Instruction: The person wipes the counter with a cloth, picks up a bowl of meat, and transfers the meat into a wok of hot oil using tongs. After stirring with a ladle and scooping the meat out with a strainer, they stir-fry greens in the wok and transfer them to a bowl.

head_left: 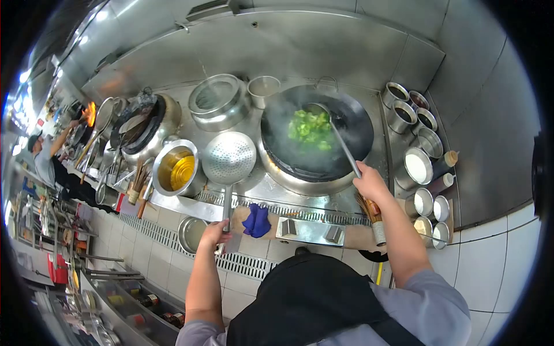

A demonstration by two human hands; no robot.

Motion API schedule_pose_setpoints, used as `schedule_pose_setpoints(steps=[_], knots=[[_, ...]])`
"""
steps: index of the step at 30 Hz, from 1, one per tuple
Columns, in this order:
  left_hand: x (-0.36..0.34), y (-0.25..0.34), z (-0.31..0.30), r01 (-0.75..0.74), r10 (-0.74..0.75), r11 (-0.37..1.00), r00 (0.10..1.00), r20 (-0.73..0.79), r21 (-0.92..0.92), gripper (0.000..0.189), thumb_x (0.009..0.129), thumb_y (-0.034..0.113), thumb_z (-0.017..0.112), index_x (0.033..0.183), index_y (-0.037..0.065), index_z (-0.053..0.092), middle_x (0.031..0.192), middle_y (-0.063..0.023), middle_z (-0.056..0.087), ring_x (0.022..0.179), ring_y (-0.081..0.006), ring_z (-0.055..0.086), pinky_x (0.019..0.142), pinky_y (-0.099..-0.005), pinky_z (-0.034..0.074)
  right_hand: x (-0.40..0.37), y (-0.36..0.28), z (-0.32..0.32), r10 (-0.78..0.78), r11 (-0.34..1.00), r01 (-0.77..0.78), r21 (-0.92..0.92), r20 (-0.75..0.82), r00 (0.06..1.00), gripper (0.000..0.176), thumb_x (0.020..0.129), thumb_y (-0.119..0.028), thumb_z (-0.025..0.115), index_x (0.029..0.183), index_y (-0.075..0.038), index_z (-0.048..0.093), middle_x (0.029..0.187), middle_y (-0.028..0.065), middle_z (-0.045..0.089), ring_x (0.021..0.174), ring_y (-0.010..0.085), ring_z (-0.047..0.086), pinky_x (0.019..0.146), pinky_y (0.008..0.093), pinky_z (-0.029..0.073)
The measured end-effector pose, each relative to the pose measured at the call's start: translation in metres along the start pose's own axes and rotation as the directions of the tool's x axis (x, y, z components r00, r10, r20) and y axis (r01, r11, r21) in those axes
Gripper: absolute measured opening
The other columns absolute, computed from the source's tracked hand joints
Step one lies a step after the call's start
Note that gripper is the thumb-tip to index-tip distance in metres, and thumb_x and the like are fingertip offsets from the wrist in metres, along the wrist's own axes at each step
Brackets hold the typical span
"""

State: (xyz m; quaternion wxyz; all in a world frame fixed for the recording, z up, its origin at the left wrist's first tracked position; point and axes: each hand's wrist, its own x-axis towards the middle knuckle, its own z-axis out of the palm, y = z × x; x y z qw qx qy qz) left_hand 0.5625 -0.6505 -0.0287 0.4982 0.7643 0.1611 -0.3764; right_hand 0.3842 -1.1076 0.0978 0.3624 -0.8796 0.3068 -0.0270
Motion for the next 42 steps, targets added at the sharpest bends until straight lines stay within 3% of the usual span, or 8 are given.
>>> schedule_pose_setpoints(steps=[3, 5, 6, 9, 23, 30, 37, 42], knots=[[0.007, 0.013, 0.008, 0.019, -0.025, 0.992, 0.999, 0.039, 0.128, 0.039, 0.089, 0.035, 0.06, 0.111, 0.003, 0.054, 0.079, -0.008, 0.063, 0.061, -0.0194, 0.062, 0.058, -0.031, 0.052, -0.02, 0.017, -0.01, -0.068, 0.994, 0.063, -0.088, -0.055, 0.996, 0.055, 0.076, -0.013, 0.055, 0.131, -0.012, 0.049, 0.097, 0.0262, 0.063, 0.089, 0.0415, 0.061, 0.078, 0.0445, 0.049], [0.011, 0.02, 0.008, 0.29, -0.042, 0.833, 0.883, 0.468, -0.471, 0.028, 0.089, 0.029, 0.06, 0.101, 0.004, 0.054, 0.077, -0.007, 0.061, 0.061, -0.0159, 0.06, 0.059, -0.0281, 0.051, -0.034, 0.015, -0.025, -0.056, 0.987, 0.041, -0.158, -0.091, 0.994, 0.057, 0.076, -0.013, 0.055, 0.133, -0.014, 0.048, 0.097, 0.0261, 0.063, 0.088, 0.0415, 0.061, 0.078, 0.045, 0.049], [-0.023, 0.052, 0.031, 0.201, -0.023, 0.78, 0.955, 0.295, -0.593, 0.017, 0.089, 0.022, 0.058, 0.094, 0.006, 0.052, 0.071, -0.0036, 0.057, 0.056, -0.0127, 0.053, 0.054, -0.0255, 0.047, -0.041, 0.014, -0.031, -0.011, 0.981, -0.01, -0.194, -0.109, 0.994, 0.058, 0.076, -0.013, 0.054, 0.133, -0.013, 0.047, 0.096, 0.0259, 0.063, 0.088, 0.0417, 0.061, 0.078, 0.0454, 0.048], [0.037, 0.044, 0.042, 0.26, 0.165, 0.762, 0.808, 0.566, -0.594, 0.01, 0.088, 0.013, 0.055, 0.092, 0.006, 0.05, 0.066, -0.0006, 0.051, 0.054, -0.0113, 0.047, 0.05, -0.0253, 0.041, -0.04, 0.02, -0.039, -0.066, 0.966, 0.02, -0.26, -0.171, 0.983, 0.06, 0.075, -0.014, 0.054, 0.134, -0.01, 0.045, 0.093, 0.0262, 0.063, 0.087, 0.0425, 0.061, 0.079, 0.0473, 0.048], [-0.098, 0.016, 0.01, -0.364, 0.378, 0.925, 0.914, 0.148, -0.111, 0.031, 0.079, 0.0, 0.055, 0.108, -0.004, 0.045, 0.059, -0.0037, 0.049, 0.04, -0.0128, 0.049, 0.036, -0.0256, 0.038, -0.035, -0.013, -0.009, -0.149, 0.707, 0.129, -0.696, 0.031, 0.988, 0.061, 0.077, -0.01, 0.054, 0.137, -0.01, 0.042, 0.085, 0.0199, 0.066, 0.076, 0.0357, 0.065, 0.071, 0.0467, 0.051], [-0.053, 0.178, 0.026, -0.689, 0.783, 0.469, 0.613, 0.101, 0.552, 0.041, 0.076, 0.012, 0.059, 0.109, -0.008, 0.047, 0.096, -0.0325, 0.06, 0.092, -0.0467, 0.059, 0.081, -0.0473, 0.047, -0.031, -0.007, -0.023, -0.002, 0.864, -0.093, -0.496, -0.188, 0.982, 0.061, 0.076, -0.012, 0.056, 0.136, -0.011, 0.044, 0.092, 0.024, 0.064, 0.082, 0.0403, 0.063, 0.077, 0.0472, 0.05], [0.036, 0.272, 0.077, -0.529, 0.74, 0.069, 0.595, 0.312, 0.846, 0.037, 0.077, 0.014, 0.059, 0.106, -0.008, 0.05, 0.093, -0.0294, 0.063, 0.084, -0.0395, 0.065, 0.074, -0.0462, 0.052, -0.013, 0.013, -0.016, 0.042, 0.983, -0.076, -0.167, -0.201, 0.979, 0.058, 0.077, -0.012, 0.056, 0.134, -0.007, 0.046, 0.097, 0.0242, 0.063, 0.082, 0.0361, 0.06, 0.074, 0.0443, 0.048], [-0.019, 0.259, 0.085, -0.43, 0.202, 0.516, 0.901, 0.383, 0.74, 0.024, 0.077, 0.009, 0.057, 0.096, -0.005, 0.053, 0.075, -0.015, 0.06, 0.058, -0.0198, 0.061, 0.047, -0.0354, 0.049, -0.07, -0.005, 0.007, 0.22, 0.908, -0.223, 0.355, 0.05, 0.974, 0.055, 0.077, -0.005, 0.052, 0.132, -0.004, 0.048, 0.072, 0.0106, 0.06, 0.043, 0.0159, 0.051, 0.039, 0.0307, 0.043]])
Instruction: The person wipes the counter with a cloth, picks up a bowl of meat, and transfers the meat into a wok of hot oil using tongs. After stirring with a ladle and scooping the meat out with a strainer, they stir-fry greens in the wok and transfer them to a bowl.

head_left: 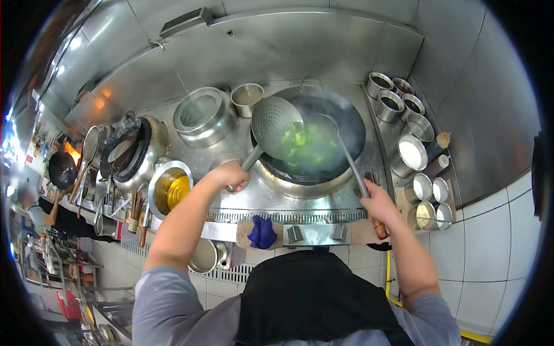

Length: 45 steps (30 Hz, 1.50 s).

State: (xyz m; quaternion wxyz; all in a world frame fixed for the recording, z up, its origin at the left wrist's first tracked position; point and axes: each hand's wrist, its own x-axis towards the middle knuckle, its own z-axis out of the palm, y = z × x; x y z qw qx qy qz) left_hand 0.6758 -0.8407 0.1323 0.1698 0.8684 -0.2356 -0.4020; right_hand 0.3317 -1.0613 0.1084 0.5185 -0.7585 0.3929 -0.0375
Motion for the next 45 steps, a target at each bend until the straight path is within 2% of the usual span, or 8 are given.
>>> schedule_pose_setpoints(steps=[7, 13, 19, 25, 28, 41, 43, 45], knots=[[-0.027, 0.029, 0.06, 0.183, 0.054, 0.791, 0.929, 0.365, -0.584, 0.015, 0.08, 0.008, 0.06, 0.09, 0.0, 0.051, 0.065, -0.003, 0.051, 0.047, -0.0106, 0.05, 0.038, -0.0267, 0.042, -0.061, -0.014, 0.046, 0.082, 0.933, -0.088, 0.35, 0.031, 0.996, 0.042, 0.078, -0.001, 0.05, 0.119, -0.006, 0.054, 0.067, 0.0034, 0.051, 0.043, 0.0136, 0.047, 0.038, 0.0281, 0.043], [-0.035, 0.035, 0.074, 0.43, 0.109, 0.477, 0.837, 0.537, -0.766, 0.014, 0.086, 0.009, 0.055, 0.096, 0.001, 0.05, 0.065, 0.0001, 0.049, 0.047, -0.0067, 0.045, 0.039, -0.0221, 0.038, -0.055, -0.016, 0.056, 0.014, 0.987, -0.012, 0.161, -0.013, 1.0, 0.056, 0.079, -0.004, 0.049, 0.135, -0.009, 0.044, 0.068, 0.0065, 0.054, 0.044, 0.015, 0.051, 0.039, 0.0293, 0.044], [-0.045, -0.009, 0.076, 0.3, 0.369, 0.342, 0.828, 0.421, -0.89, 0.016, 0.086, 0.01, 0.054, 0.099, 0.002, 0.048, 0.064, 0.001, 0.047, 0.048, -0.0069, 0.043, 0.041, -0.0227, 0.035, -0.054, -0.034, 0.031, -0.236, 0.926, 0.162, -0.34, -0.189, 0.953, 0.06, 0.078, -0.008, 0.056, 0.136, -0.002, 0.041, 0.087, 0.021, 0.063, 0.073, 0.021, 0.064, 0.072, 0.0338, 0.049], [-0.077, -0.039, 0.055, 0.23, 0.452, 0.204, 0.84, 0.3, -0.952, 0.027, 0.085, 0.007, 0.053, 0.111, 0.0, 0.048, 0.068, -0.0008, 0.048, 0.045, -0.0077, 0.041, 0.04, -0.0235, 0.033, -0.031, -0.046, -0.008, -0.207, 0.732, 0.06, 0.678, 0.138, 0.969, 0.058, 0.083, -0.002, 0.05, 0.14, -0.007, 0.038, 0.064, -0.0007, 0.047, 0.041, 0.0083, 0.041, 0.036, 0.0226, 0.037], [-0.098, -0.06, 0.045, 0.171, 0.495, 0.109, 0.845, 0.203, -0.979, 0.029, 0.085, 0.007, 0.054, 0.112, 0.0, 0.049, 0.067, -0.0018, 0.047, 0.043, -0.0081, 0.04, 0.038, -0.0236, 0.032, -0.019, -0.052, 0.011, -0.152, 0.901, 0.16, 0.403, -0.05, 0.987, 0.056, 0.081, -0.003, 0.049, 0.137, -0.006, 0.042, 0.064, -0.0001, 0.049, 0.039, 0.01, 0.043, 0.037, 0.0238, 0.039], [-0.127, -0.157, 0.089, 0.069, 0.08, 0.107, 0.994, 0.078, -0.992, 0.031, 0.081, 0.006, 0.056, 0.111, -0.001, 0.049, 0.065, -0.0025, 0.049, 0.043, -0.0096, 0.041, 0.039, -0.0247, 0.037, 0.05, -0.107, 0.025, -0.255, 0.941, 0.215, 0.26, 0.131, 0.958, 0.053, 0.079, -0.001, 0.048, 0.132, -0.004, 0.045, 0.063, 0.0016, 0.049, 0.041, 0.0118, 0.046, 0.036, 0.0274, 0.041], [-0.115, -0.165, 0.105, 0.072, 0.048, 0.1, 0.996, 0.078, -0.992, 0.03, 0.081, 0.006, 0.057, 0.11, 0.0, 0.05, 0.065, -0.0018, 0.048, 0.044, -0.0092, 0.042, 0.039, -0.0245, 0.036, 0.063, -0.143, 0.053, -0.309, 0.7, 0.105, 0.706, 0.167, 0.936, 0.061, 0.081, -0.003, 0.048, 0.14, -0.008, 0.035, 0.067, 0.0033, 0.051, 0.041, 0.0123, 0.046, 0.037, 0.0271, 0.038], [-0.103, -0.17, 0.115, 0.074, 0.053, 0.114, 0.995, 0.08, -0.991, 0.026, 0.082, 0.007, 0.057, 0.107, 0.002, 0.05, 0.065, -0.0004, 0.048, 0.044, -0.0082, 0.043, 0.039, -0.0238, 0.036, 0.087, -0.146, 0.083, -0.212, 0.734, -0.115, 0.67, 0.386, 0.898, 0.035, 0.088, -0.009, 0.049, 0.123, -0.012, 0.047, 0.066, 0.0031, 0.05, 0.043, 0.0114, 0.046, 0.038, 0.0272, 0.038]])
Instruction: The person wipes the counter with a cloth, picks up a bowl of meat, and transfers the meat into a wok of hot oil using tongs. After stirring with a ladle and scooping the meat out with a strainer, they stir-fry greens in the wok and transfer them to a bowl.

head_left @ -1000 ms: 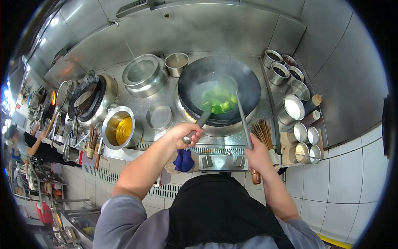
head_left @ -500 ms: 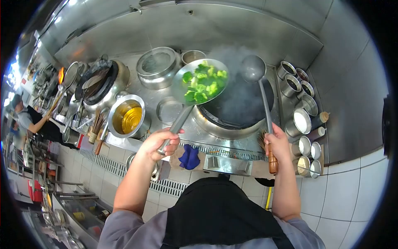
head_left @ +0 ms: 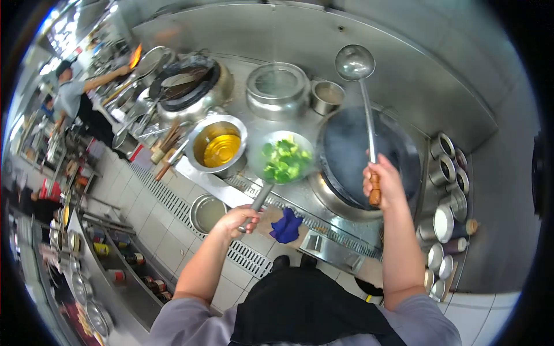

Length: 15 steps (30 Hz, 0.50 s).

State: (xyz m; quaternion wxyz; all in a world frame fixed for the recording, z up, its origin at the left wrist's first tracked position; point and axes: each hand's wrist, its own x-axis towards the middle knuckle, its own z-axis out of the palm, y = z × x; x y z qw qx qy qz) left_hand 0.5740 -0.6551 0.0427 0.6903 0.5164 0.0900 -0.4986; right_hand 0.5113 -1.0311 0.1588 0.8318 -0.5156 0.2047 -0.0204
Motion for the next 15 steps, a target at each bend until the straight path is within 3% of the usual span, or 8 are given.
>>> schedule_pose_setpoints(steps=[6, 8, 9, 11, 12, 13, 14, 15], knots=[[0.048, -0.036, -0.03, -0.041, 0.041, 0.995, 0.999, -0.003, -0.094, 0.026, 0.089, 0.016, 0.055, 0.11, 0.001, 0.052, 0.068, -0.0042, 0.052, 0.047, -0.0106, 0.047, 0.041, -0.0242, 0.039, 0.135, 0.01, 0.069, -0.081, 0.803, 0.118, -0.585, 0.089, 0.993, 0.005, 0.079, -0.007, 0.05, 0.078, -0.003, 0.052, 0.06, 0.0027, 0.05, 0.042, 0.0138, 0.048, 0.038, 0.0293, 0.038], [0.05, -0.048, -0.027, -0.192, 0.139, 0.976, 0.91, -0.391, -0.1, 0.033, 0.095, 0.029, 0.051, 0.106, -0.002, 0.054, 0.073, -0.0077, 0.057, 0.052, -0.0148, 0.055, 0.045, -0.0266, 0.045, 0.2, 0.025, 0.085, -0.202, 0.643, 0.222, -0.733, 0.117, 0.972, 0.012, 0.077, -0.009, 0.051, 0.08, 0.002, 0.052, 0.061, 0.0099, 0.054, 0.042, 0.0185, 0.052, 0.038, 0.0325, 0.039], [0.047, -0.063, -0.033, -0.267, 0.162, 0.959, 0.794, -0.586, -0.097, 0.046, 0.096, 0.038, 0.047, 0.102, -0.006, 0.056, 0.071, -0.0102, 0.06, 0.053, -0.0182, 0.059, 0.046, -0.0287, 0.048, 0.206, 0.027, 0.102, -0.231, 0.566, 0.158, -0.809, 0.028, 0.972, 0.012, 0.076, -0.008, 0.051, 0.079, 0.004, 0.054, 0.058, 0.0118, 0.054, 0.042, 0.0196, 0.053, 0.035, 0.0345, 0.038], [0.036, -0.108, -0.049, -0.309, 0.216, 0.95, 0.575, -0.789, 0.035, 0.05, 0.094, 0.04, 0.048, 0.099, -0.009, 0.058, 0.066, -0.0091, 0.058, 0.049, -0.0174, 0.056, 0.044, -0.0288, 0.047, 0.232, 0.032, 0.116, -0.153, 0.554, 0.093, -0.827, 0.008, 0.988, 0.012, 0.076, -0.008, 0.051, 0.078, 0.004, 0.055, 0.057, 0.0114, 0.053, 0.041, 0.0188, 0.052, 0.034, 0.0343, 0.037], [0.03, -0.139, -0.056, -0.282, 0.209, 0.957, 0.504, -0.838, 0.069, 0.045, 0.092, 0.038, 0.052, 0.086, -0.006, 0.059, 0.064, -0.01, 0.058, 0.051, -0.0174, 0.059, 0.045, -0.0291, 0.051, 0.247, 0.037, 0.12, -0.084, 0.538, 0.02, -0.843, -0.029, 0.996, 0.012, 0.076, -0.008, 0.051, 0.077, 0.003, 0.056, 0.056, 0.011, 0.053, 0.04, 0.018, 0.05, 0.033, 0.034, 0.035], [0.025, -0.174, -0.057, -0.266, 0.248, 0.955, 0.472, -0.846, 0.131, 0.044, 0.091, 0.036, 0.053, 0.085, -0.006, 0.061, 0.061, -0.0111, 0.059, 0.05, -0.0178, 0.059, 0.046, -0.0304, 0.051, 0.27, 0.04, 0.116, 0.015, 0.626, 0.016, -0.78, 0.033, 0.999, 0.012, 0.076, -0.009, 0.052, 0.076, 0.003, 0.056, 0.057, 0.0112, 0.054, 0.04, 0.0178, 0.049, 0.034, 0.0322, 0.035], [0.021, -0.206, -0.049, -0.09, 0.297, 0.954, 0.398, -0.868, 0.285, 0.046, 0.089, 0.038, 0.055, 0.091, -0.007, 0.064, 0.066, -0.016, 0.063, 0.051, -0.0214, 0.061, 0.049, -0.0339, 0.052, 0.292, 0.041, 0.11, 0.11, 0.703, -0.005, -0.711, 0.102, 0.989, 0.013, 0.076, -0.01, 0.053, 0.075, 0.002, 0.056, 0.058, 0.0114, 0.055, 0.039, 0.0177, 0.047, 0.034, 0.0304, 0.035], [0.021, -0.216, -0.045, -0.079, 0.279, 0.959, 0.399, -0.873, 0.271, 0.046, 0.089, 0.038, 0.055, 0.091, -0.007, 0.064, 0.066, -0.016, 0.063, 0.051, -0.0214, 0.061, 0.049, -0.0339, 0.052, 0.303, 0.039, 0.108, 0.29, 0.93, -0.233, -0.285, 0.176, 0.941, 0.014, 0.077, -0.013, 0.053, 0.074, 0.001, 0.056, 0.06, 0.0112, 0.057, 0.04, 0.019, 0.046, 0.036, 0.0287, 0.037]])
